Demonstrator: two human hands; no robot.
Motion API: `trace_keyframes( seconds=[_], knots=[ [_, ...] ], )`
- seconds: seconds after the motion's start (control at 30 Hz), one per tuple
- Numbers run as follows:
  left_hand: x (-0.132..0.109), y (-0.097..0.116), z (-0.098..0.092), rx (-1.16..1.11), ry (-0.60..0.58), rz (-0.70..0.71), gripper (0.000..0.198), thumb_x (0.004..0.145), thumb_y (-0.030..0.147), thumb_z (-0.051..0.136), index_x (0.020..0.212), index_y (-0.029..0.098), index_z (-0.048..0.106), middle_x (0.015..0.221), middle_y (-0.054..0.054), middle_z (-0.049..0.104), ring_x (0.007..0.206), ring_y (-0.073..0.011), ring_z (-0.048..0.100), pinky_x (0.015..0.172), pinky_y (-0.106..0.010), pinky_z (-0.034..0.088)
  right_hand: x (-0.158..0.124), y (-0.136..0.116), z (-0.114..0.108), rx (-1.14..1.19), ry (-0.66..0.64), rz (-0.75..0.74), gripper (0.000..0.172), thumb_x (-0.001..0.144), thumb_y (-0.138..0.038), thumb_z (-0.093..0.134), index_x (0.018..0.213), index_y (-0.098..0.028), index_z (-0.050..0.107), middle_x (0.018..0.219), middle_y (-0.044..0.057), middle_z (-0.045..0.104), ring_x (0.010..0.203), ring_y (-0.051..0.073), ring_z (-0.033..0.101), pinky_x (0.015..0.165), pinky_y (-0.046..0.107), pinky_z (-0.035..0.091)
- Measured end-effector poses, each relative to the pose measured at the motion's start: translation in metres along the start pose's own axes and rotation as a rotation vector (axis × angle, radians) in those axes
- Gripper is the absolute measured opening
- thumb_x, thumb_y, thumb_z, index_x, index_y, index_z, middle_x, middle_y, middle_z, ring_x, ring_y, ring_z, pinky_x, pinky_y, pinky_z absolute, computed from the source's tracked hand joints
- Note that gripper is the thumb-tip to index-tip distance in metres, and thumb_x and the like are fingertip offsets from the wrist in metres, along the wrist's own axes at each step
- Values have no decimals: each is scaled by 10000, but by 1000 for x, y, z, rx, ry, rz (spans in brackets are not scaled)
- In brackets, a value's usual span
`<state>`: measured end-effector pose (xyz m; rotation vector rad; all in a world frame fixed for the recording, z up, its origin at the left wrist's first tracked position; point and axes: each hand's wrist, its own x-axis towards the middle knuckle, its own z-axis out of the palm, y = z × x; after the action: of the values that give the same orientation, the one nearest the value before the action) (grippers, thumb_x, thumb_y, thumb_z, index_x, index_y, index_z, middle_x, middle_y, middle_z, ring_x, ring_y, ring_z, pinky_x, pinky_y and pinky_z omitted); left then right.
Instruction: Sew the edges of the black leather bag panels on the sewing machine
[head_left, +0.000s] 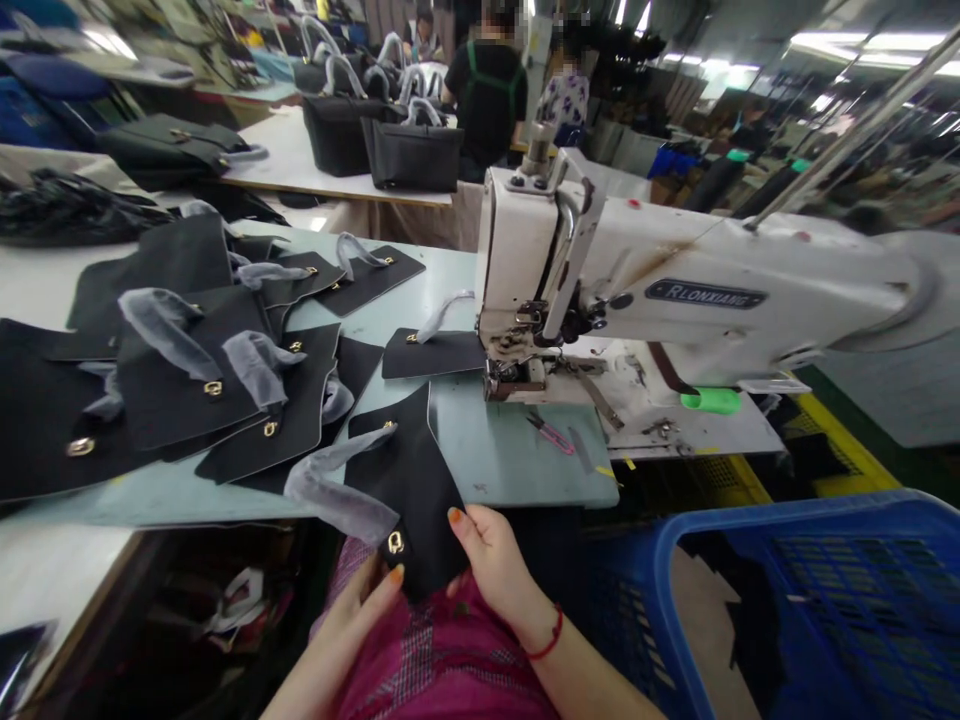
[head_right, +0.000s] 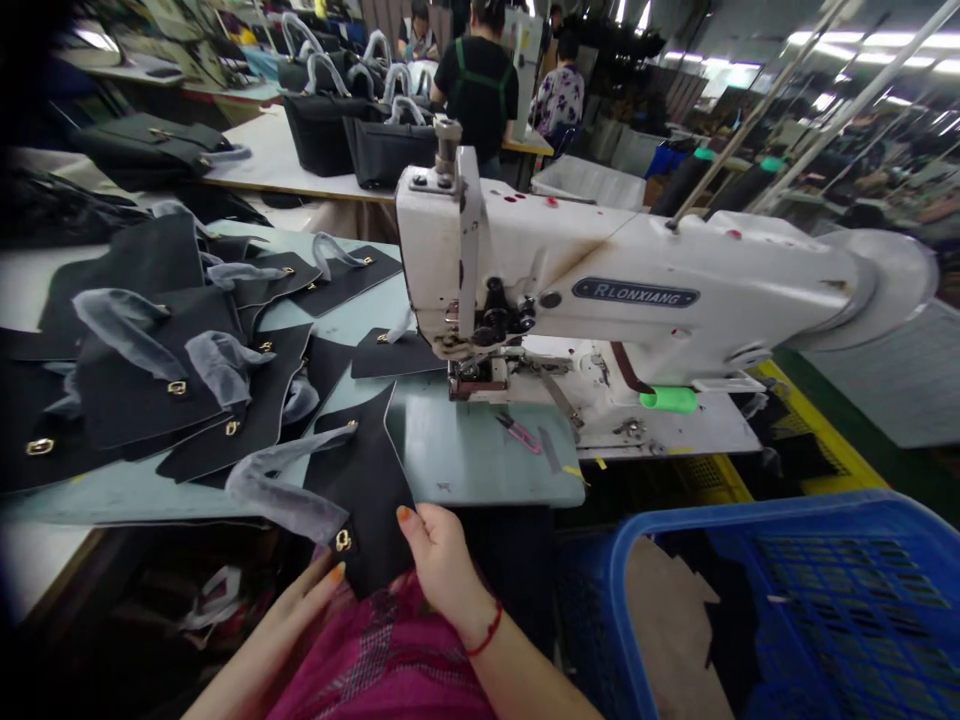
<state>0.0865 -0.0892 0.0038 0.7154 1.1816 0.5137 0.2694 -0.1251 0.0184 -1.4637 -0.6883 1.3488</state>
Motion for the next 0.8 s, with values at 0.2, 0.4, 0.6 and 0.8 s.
trace_keyframes(
  seconds=[0.2,0.4,0.6,0.8],
  knots=[
    [9,50,54,-255,-299,-90,455,761,539,733,640,104,675,501,-94,627,554,-246,664,581,-338,559,5,-22,9,183,-218,119,674,791,-830,511,773,-157,550,473,-6,578,327,95,492,317,162,340],
    [63,112,80,-291,-70,133,405,607,379,875,853,105,706,705,-50,719,538,-161,634,496,-234,513,43,-80,-11,41,-58,-93,561,885,-699,522,725,-162,551,511,4,613,373,87,518,357,157,343],
    [115,164,114,-167,-153,215,407,629,329,872,940,119,715,850,-53,763,692,-177,687,646,-248,561,81,-98,-36,-67,94,-249,436,970,-507,493,694,-174,543,580,12,654,482,93,565,455,169,381],
    [148,171,127,-39,-191,233,483,674,395,834,1051,119,713,914,-92,781,849,-261,724,765,-334,582,102,-91,-45,-94,268,-275,554,988,-522,480,555,-178,524,448,-16,549,408,74,466,493,190,397]
  ],
)
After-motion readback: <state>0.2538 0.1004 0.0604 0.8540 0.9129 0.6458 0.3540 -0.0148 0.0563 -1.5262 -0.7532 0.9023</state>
